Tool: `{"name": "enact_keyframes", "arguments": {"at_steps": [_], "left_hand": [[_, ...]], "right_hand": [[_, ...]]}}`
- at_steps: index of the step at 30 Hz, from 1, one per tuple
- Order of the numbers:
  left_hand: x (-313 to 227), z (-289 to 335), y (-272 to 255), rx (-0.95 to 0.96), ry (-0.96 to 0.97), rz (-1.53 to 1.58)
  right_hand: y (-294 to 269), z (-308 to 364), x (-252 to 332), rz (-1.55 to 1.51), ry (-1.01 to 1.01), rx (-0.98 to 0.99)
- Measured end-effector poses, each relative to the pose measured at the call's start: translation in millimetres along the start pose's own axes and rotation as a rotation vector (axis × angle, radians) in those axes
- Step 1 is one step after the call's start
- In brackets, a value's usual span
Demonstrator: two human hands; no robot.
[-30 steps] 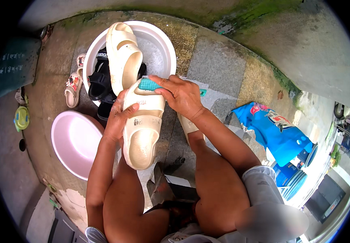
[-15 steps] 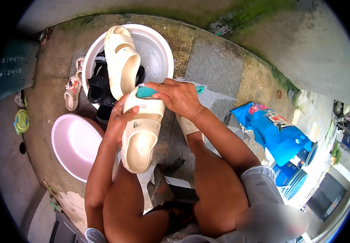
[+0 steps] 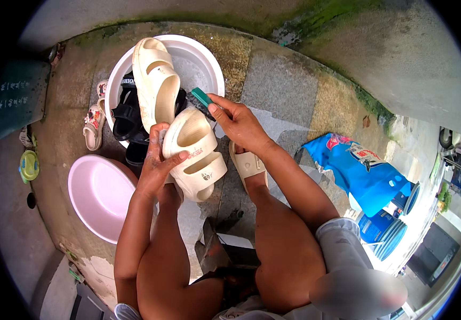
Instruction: The person cleans a pair of black sandals and a pair of cream-colored slides using a brush and soapy water in a bucket.
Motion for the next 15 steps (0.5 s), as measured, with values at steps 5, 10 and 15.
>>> {"name": "enact_keyframes", "arguments": {"at_steps": [5,10,15], "left_hand": [[34,-11,-19,-0.027,0.029,-0.163],[41,-12,-20,-0.061,0.029,-0.048],[44,7,-31,0.142,-0.092,-0.169]], "right_hand": [[63,26,50,0.675,-0.081,0.188],[49,26,24,0.533,0.0,0.219],[29,34,-15,0.469,0.068,0.122]]}}
Point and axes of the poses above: each hand's wrist, its own z-axis away from the middle knuckle, its own y-axis out of the palm, x = y × z, the point moved 7 cm from there along -z, towards the middle knuckle, and after that the axes turned 4 degrees about x, right-handed, at the moved point
